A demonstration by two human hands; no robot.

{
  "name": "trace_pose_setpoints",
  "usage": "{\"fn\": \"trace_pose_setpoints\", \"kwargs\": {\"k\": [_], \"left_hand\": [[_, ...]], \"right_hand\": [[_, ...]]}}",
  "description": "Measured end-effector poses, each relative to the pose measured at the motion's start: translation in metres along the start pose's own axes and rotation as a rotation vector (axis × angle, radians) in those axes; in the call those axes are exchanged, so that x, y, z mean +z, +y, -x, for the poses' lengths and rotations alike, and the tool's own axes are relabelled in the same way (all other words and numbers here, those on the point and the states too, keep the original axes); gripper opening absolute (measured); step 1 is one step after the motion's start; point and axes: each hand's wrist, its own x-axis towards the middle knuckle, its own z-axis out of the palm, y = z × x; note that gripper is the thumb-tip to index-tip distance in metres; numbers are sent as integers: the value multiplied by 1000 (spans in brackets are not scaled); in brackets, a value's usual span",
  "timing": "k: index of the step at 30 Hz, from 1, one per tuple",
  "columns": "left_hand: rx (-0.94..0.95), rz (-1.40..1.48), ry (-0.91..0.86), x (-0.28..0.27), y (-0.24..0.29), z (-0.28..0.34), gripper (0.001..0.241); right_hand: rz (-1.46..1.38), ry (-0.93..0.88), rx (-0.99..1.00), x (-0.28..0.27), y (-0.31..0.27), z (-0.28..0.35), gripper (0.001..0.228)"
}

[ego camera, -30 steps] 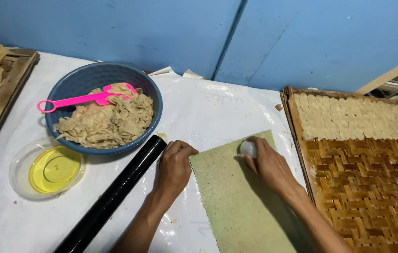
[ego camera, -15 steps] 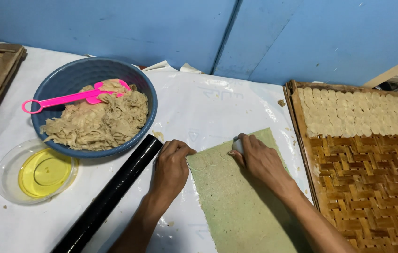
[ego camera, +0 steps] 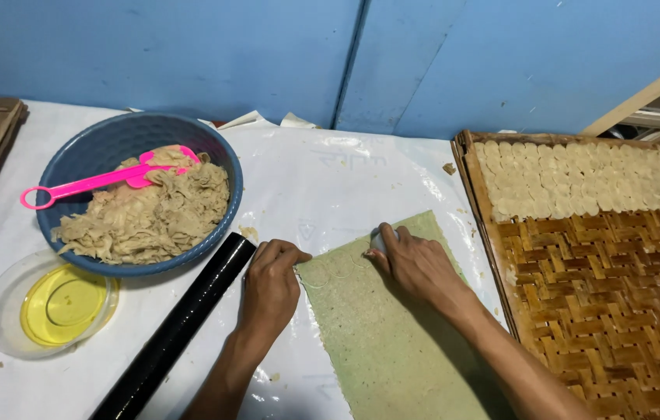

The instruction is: Using a small circular cutter to shape pieces from a flat sheet of green dough.

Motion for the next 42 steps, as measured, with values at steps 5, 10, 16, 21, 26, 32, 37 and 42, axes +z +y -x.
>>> {"fn": "trace_pose_setpoints", "kwargs": {"k": [5, 10, 16, 21, 26, 32, 37, 42], "left_hand": [[-17, -2, -39, 0, 0, 0, 35], [-35, 8, -34, -5, 8, -1, 35], [-160, -44, -38, -10, 22, -6, 32], [-141, -35, -39, -9, 21, -5, 33], [-123, -38, -24, -8, 21, -6, 33], [-104, -33, -15, -7, 21, -7, 33], [-70, -38, 2, -5, 15, -7, 32], [-20, -11, -27, -3, 7, -3, 34]], "right_hand": [[7, 44, 49, -1, -10, 4, 39], [-221, -2, 16, -7, 7, 10, 39], [-525, 156, 259, -15, 32, 26, 43], [-369, 148, 167, -27, 16, 34, 37], [-236, 200, 60, -13, 26, 20, 43], [-46, 203, 66, 10, 29, 1, 52], [-70, 146, 37, 3, 33, -1, 46], [93, 94, 158, 21, 26, -3, 40]]}}
